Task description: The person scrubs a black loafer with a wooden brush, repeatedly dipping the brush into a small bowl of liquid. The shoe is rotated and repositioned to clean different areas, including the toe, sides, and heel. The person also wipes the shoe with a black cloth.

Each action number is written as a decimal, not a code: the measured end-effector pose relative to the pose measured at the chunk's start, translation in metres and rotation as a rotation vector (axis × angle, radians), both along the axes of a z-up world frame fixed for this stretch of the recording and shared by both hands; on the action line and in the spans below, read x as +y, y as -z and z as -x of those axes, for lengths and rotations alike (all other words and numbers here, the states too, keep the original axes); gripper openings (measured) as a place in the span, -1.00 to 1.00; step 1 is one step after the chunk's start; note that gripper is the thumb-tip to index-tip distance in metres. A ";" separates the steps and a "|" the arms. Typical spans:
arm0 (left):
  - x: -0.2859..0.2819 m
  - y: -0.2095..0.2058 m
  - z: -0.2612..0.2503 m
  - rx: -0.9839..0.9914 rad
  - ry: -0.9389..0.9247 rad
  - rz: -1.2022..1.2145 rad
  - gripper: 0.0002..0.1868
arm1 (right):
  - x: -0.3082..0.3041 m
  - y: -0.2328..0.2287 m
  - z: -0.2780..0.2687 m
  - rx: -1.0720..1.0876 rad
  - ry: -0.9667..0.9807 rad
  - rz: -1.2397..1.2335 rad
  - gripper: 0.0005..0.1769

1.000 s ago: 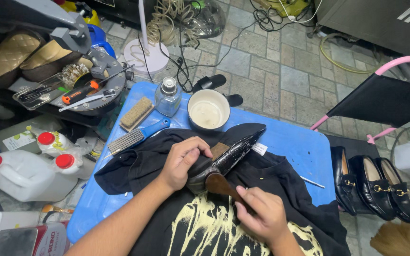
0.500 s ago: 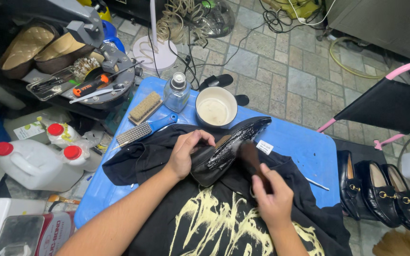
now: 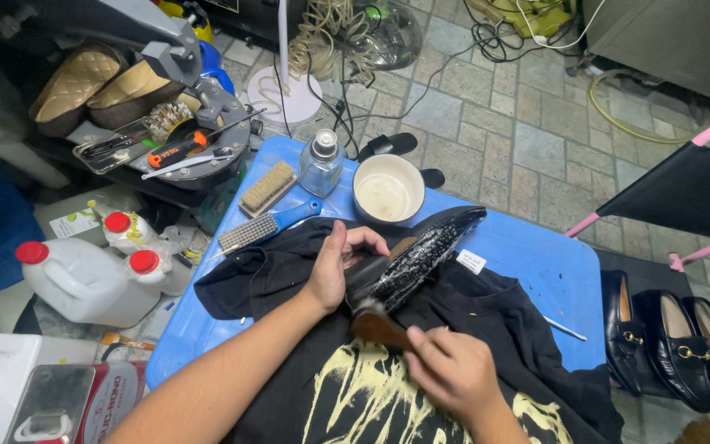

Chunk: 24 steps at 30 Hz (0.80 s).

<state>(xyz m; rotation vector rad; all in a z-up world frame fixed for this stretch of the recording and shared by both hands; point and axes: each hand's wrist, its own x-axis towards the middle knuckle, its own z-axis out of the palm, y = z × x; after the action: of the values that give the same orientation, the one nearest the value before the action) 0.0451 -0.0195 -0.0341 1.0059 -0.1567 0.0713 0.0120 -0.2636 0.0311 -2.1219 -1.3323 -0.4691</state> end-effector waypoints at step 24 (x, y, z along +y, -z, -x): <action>-0.024 0.011 0.001 0.034 -0.043 0.111 0.03 | 0.003 -0.009 0.007 0.109 0.349 -0.189 -0.59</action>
<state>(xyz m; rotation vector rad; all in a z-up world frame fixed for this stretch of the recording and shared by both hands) 0.0440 -0.0435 -0.0451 0.8995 -0.0993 0.1014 0.0053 -0.2602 0.0405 -2.1899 -0.8239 -0.5856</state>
